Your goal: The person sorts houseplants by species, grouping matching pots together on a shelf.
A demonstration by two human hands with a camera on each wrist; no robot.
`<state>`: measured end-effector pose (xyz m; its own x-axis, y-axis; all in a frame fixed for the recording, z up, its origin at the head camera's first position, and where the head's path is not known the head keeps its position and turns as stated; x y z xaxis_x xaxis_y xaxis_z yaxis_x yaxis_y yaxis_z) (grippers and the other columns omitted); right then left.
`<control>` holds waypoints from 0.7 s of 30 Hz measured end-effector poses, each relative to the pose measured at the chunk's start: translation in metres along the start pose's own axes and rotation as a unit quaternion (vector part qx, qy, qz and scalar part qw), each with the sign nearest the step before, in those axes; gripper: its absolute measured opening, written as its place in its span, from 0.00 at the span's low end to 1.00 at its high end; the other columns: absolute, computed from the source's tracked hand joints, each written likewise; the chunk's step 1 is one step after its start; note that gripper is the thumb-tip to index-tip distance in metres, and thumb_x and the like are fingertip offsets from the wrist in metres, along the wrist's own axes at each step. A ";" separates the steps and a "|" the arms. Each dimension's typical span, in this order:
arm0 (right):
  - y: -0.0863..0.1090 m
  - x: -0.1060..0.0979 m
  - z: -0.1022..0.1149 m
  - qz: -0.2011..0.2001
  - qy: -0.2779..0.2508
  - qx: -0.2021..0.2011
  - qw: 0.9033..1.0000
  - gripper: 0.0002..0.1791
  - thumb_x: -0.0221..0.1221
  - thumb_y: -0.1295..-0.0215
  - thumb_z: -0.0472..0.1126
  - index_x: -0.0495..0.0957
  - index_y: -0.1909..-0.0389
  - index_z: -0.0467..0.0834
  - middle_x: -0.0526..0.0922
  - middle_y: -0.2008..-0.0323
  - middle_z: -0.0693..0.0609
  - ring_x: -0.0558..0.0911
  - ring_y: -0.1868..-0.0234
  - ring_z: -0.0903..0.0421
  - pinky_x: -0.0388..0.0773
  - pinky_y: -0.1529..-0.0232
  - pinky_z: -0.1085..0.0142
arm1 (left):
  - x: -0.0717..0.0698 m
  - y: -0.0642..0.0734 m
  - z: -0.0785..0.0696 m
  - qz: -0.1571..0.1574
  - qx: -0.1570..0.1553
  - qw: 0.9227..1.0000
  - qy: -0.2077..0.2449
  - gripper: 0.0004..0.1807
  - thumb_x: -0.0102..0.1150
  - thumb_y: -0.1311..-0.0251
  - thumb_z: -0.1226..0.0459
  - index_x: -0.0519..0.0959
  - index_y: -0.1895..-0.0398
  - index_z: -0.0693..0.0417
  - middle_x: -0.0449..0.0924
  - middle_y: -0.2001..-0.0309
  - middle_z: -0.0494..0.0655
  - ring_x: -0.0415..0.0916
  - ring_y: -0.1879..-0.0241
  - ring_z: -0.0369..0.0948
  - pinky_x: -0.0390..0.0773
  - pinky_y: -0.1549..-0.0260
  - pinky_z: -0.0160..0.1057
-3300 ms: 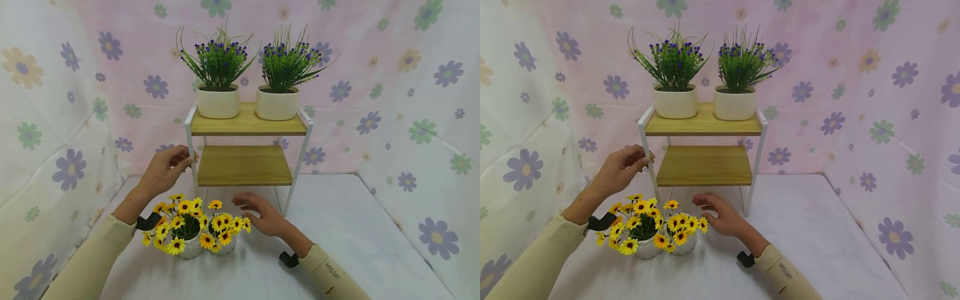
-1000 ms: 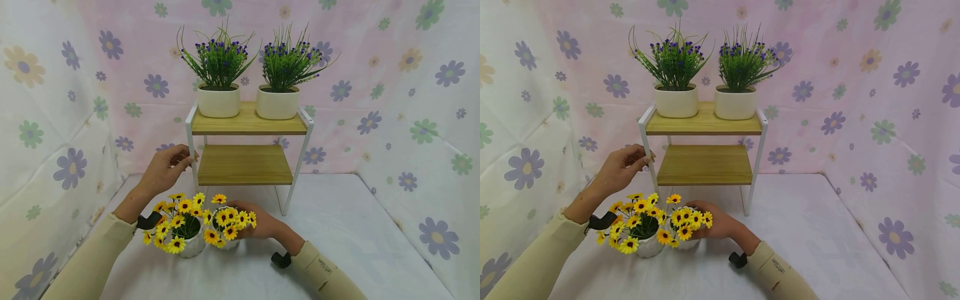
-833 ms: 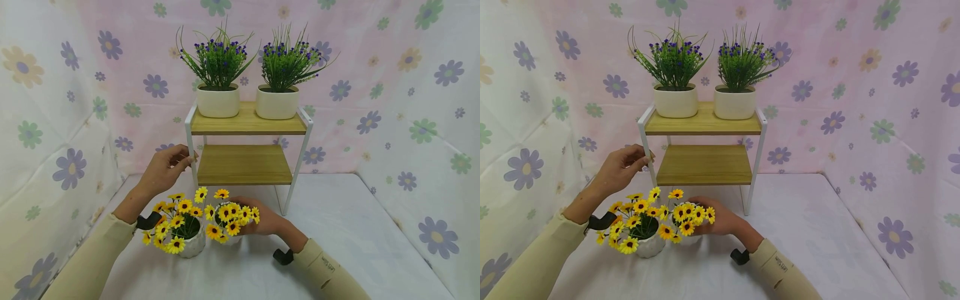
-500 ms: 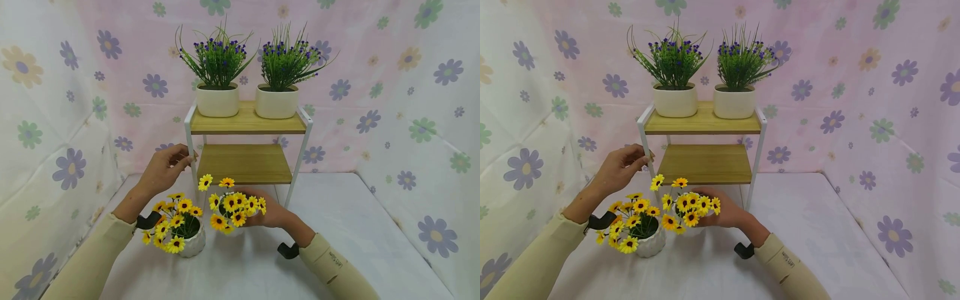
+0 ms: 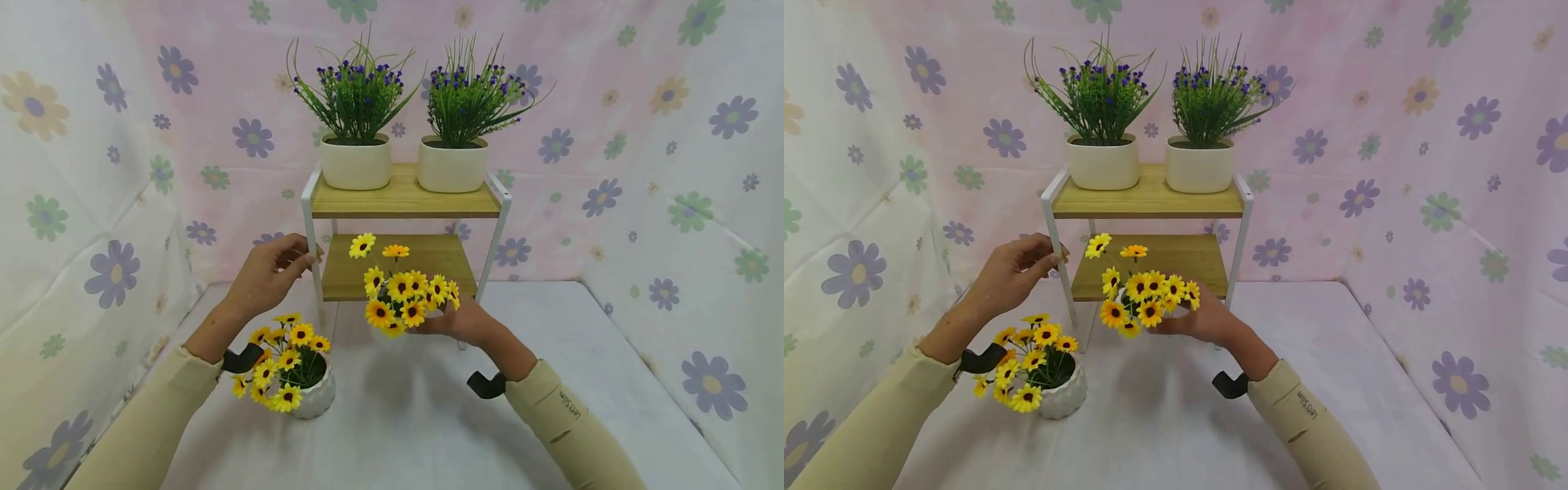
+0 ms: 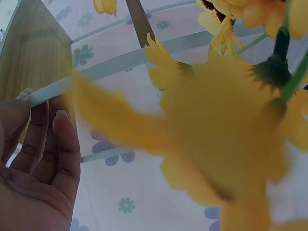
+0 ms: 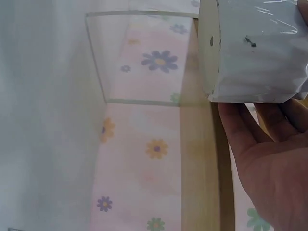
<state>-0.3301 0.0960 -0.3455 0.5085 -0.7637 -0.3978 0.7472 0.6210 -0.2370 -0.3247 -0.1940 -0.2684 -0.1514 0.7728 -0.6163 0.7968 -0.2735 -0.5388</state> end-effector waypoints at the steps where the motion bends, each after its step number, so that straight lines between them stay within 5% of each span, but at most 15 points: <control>1: 0.000 -0.003 0.001 -0.006 -0.010 -0.001 1.000 0.40 0.80 0.43 0.40 0.73 0.31 0.51 0.79 0.35 0.53 0.77 0.33 0.50 0.74 0.30 0.49 | 0.000 0.000 0.000 0.000 0.000 1.000 0.001 0.09 0.57 0.20 0.64 0.85 0.48 0.56 0.89 0.56 0.52 0.85 0.63 0.45 0.84 0.63 0.34; 7: 0.000 -0.018 0.008 -0.035 -0.090 0.001 0.995 0.47 0.76 0.43 0.28 0.63 0.26 0.50 0.73 0.31 0.47 0.78 0.32 0.46 0.80 0.36 0.55 | 0.000 0.000 -0.001 0.001 0.001 1.000 0.003 0.09 0.57 0.20 0.64 0.85 0.48 0.56 0.88 0.55 0.53 0.85 0.63 0.45 0.83 0.62 0.32; 21: -0.007 -0.041 0.007 -0.084 -0.088 0.010 0.993 0.41 0.73 0.39 0.30 0.66 0.27 0.46 0.77 0.33 0.46 0.81 0.36 0.47 0.82 0.38 0.60 | 0.000 0.000 -0.001 0.003 -0.006 1.000 0.002 0.09 0.57 0.20 0.64 0.85 0.47 0.55 0.88 0.55 0.51 0.83 0.63 0.45 0.82 0.63 0.31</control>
<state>-0.3532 0.1215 -0.3214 0.4417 -0.8760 -0.1936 0.8350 0.4803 -0.2684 -0.3247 -0.1935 -0.2677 -0.1449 0.7731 -0.6175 0.8048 -0.2709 -0.5281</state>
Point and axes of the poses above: each hand's wrist, its own y-axis away from the middle knuckle, its own x-axis out of the palm, z = x × y, the point moved 8 cm from there along -y, towards the middle knuckle
